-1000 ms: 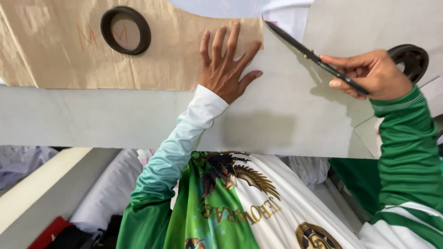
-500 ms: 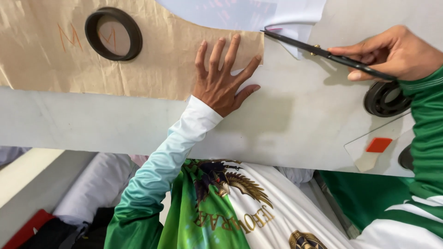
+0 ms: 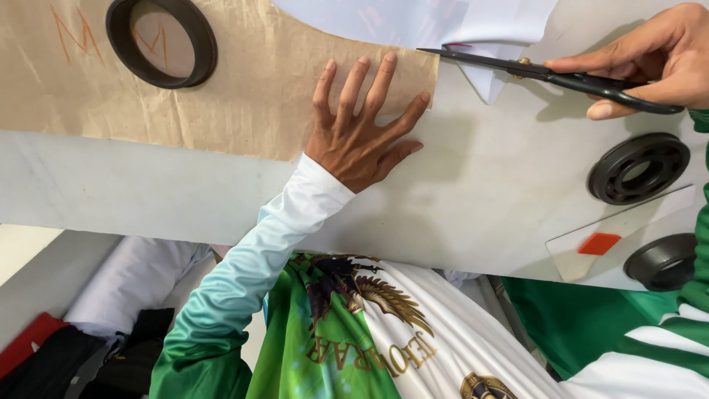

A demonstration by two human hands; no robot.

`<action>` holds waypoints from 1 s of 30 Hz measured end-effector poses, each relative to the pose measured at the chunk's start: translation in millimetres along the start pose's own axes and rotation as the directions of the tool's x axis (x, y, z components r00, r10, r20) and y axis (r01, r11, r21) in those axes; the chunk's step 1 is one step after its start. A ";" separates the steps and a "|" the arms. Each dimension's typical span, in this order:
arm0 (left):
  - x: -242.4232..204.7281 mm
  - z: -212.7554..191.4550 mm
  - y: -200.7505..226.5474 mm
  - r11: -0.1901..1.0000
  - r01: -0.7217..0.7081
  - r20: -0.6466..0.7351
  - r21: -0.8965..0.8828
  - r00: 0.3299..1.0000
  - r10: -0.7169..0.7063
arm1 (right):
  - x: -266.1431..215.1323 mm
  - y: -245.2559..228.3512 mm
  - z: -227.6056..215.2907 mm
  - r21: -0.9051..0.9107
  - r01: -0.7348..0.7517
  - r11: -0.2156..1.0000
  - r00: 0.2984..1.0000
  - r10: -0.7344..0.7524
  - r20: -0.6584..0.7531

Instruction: The person uses shears to cut a piece of white fabric that is layered over a brown paper pattern on a white table. They hold the fabric steady with one hand while cutting along the pattern's edge with the other, then lift the cut fabric to reveal the pattern underneath.

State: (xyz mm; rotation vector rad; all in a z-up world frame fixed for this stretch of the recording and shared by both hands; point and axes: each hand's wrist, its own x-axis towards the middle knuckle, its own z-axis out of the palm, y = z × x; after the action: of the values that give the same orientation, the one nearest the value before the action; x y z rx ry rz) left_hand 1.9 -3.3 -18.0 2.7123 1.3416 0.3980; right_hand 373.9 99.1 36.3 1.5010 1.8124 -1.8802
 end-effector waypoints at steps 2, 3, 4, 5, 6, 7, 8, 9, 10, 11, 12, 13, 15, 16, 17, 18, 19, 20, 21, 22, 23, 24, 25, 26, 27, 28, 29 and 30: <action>0.1 0.5 -0.6 1.000 -0.002 -0.023 0.023 1.000 0.003 | -0.2 -6.3 -1.4 -0.053 -0.039 0.998 0.999 0.039 -0.010; 0.3 1.1 -1.2 1.000 0.002 -0.025 0.026 1.000 -0.002 | 0.9 -9.5 -1.3 -0.057 -0.036 0.998 0.999 0.036 -0.007; 0.3 1.6 -1.6 1.000 0.004 -0.019 0.022 1.000 -0.004 | 1.7 -12.8 -1.2 -0.057 -0.049 0.997 0.999 0.049 -0.012; -0.8 1.0 -0.4 1.000 0.006 -0.009 0.016 1.000 -0.006 | 0.6 -15.7 0.3 -0.055 -0.065 0.996 0.998 0.064 -0.015; -3.0 -0.8 0.2 1.000 0.010 -0.007 0.015 1.000 -0.010 | 1.4 -12.8 1.4 -0.056 -0.065 0.996 0.998 0.065 -0.011; -1.9 -0.3 -0.6 1.000 0.007 -0.003 0.011 1.000 -0.007 | 1.6 -10.4 -0.3 -0.065 -0.020 0.998 1.000 0.020 0.007; -0.6 0.2 -1.4 1.000 0.003 0.002 0.006 1.000 -0.003 | 1.9 -8.1 -2.3 -0.073 0.026 0.997 0.999 -0.024 0.027; 0.3 1.0 -1.7 1.000 0.007 -0.004 0.006 1.000 -0.007 | 1.8 -1.1 -4.5 -0.080 0.025 0.996 0.999 -0.023 0.027; 0.8 1.8 -2.0 1.000 0.005 -0.001 0.006 1.000 -0.005 | 1.8 5.8 -6.5 -0.038 0.023 0.999 0.999 -0.021 0.046; -1.0 1.4 -1.3 1.000 0.007 0.006 0.006 1.000 -0.007 | 1.9 12.9 -6.7 0.007 0.020 1.000 0.997 -0.021 0.071; -2.6 0.6 -0.9 1.000 0.015 0.005 0.005 1.000 -0.015 | 2.6 15.3 -6.4 0.002 0.020 1.000 0.997 -0.020 0.077; -2.3 0.7 -1.2 1.000 0.008 0.011 0.007 1.000 -0.008 | 3.0 17.5 -7.6 -0.005 0.041 0.999 0.995 -0.041 0.091; -1.7 1.4 -2.1 1.000 0.006 0.010 0.005 1.000 -0.006 | 4.5 20.2 -10.7 -0.019 0.059 0.998 0.993 -0.057 0.106; -1.6 2.1 -2.5 1.000 0.006 -0.003 0.004 1.000 -0.006 | 5.5 20.9 -12.4 -0.068 0.085 0.994 0.990 -0.077 0.121; -2.3 2.3 -1.7 1.000 0.006 -0.013 0.000 1.000 -0.006 | 5.4 21.9 -13.4 -0.115 0.110 0.987 0.986 -0.093 0.140; -2.8 3.0 -1.2 1.000 0.011 -0.017 -0.006 1.000 -0.011 | 4.7 15.6 -11.7 -0.121 0.104 0.987 0.986 -0.086 0.143; -3.1 3.7 -1.8 1.000 0.009 -0.009 -0.011 1.000 -0.009 | 5.1 8.9 -10.2 -0.090 0.124 0.988 0.985 -0.111 0.135; -3.5 4.3 -2.6 1.000 0.006 -0.001 -0.016 1.000 -0.006 | 5.6 2.0 -8.6 -0.058 0.144 0.988 0.982 -0.136 0.128; -3.5 6.3 -2.3 1.000 0.010 -0.002 -0.016 1.000 -0.010 | 5.8 -0.2 -8.0 -0.061 0.144 0.988 0.982 -0.135 0.130; -3.6 8.1 -2.1 0.999 0.015 -0.015 -0.044 1.000 -0.015 | 5.9 -2.4 -7.2 -0.058 0.130 0.990 0.985 -0.122 0.118; -6.8 8.1 -2.0 0.997 0.020 -0.017 -0.069 1.000 -0.021 | 7.2 -3.8 -2.9 -0.047 0.118 0.992 0.988 -0.112 0.110; -7.6 6.9 -1.4 0.997 0.025 -0.009 -0.067 1.000 -0.026 | 6.3 -1.4 -1.4 -0.041 0.120 0.992 0.986 -0.114 0.117; -7.0 6.6 -2.0 0.998 0.018 -0.006 -0.062 1.000 -0.018 | 6.6 0.6 -1.4 -0.037 0.107 0.994 0.989 -0.103 0.103; -6.0 6.3 -2.6 0.998 0.011 -0.003 -0.056 1.000 -0.011 | 6.9 2.6 -1.8 -0.032 0.094 0.995 0.992 -0.091 0.089; -5.9 6.3 -3.3 0.998 0.010 -0.003 -0.057 1.000 -0.011 | 7.9 3.4 -2.0 -0.032 0.093 0.995 0.992 -0.089 0.089; -5.6 6.4 -3.6 0.999 0.010 -0.006 -0.049 1.000 -0.010 | 8.8 4.6 -2.5 -0.025 0.101 0.995 0.990 -0.098 0.098; -5.7 6.6 -3.0 0.999 0.009 -0.008 -0.042 1.000 -0.010 | 8.8 6.2 -2.5 -0.019 0.109 0.994 0.989 -0.106 0.107; -5.8 6.8 -2.4 0.999 0.009 -0.008 -0.044 1.000 -0.009 | 7.9 9.7 -2.9 -0.019 0.107 0.994 0.989 -0.105 0.107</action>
State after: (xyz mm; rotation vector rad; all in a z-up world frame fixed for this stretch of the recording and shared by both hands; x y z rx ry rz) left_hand -1.5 -6.2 -26.2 2.6708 1.3307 0.4326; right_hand 378.1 102.8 24.8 1.2951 1.8942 -1.9374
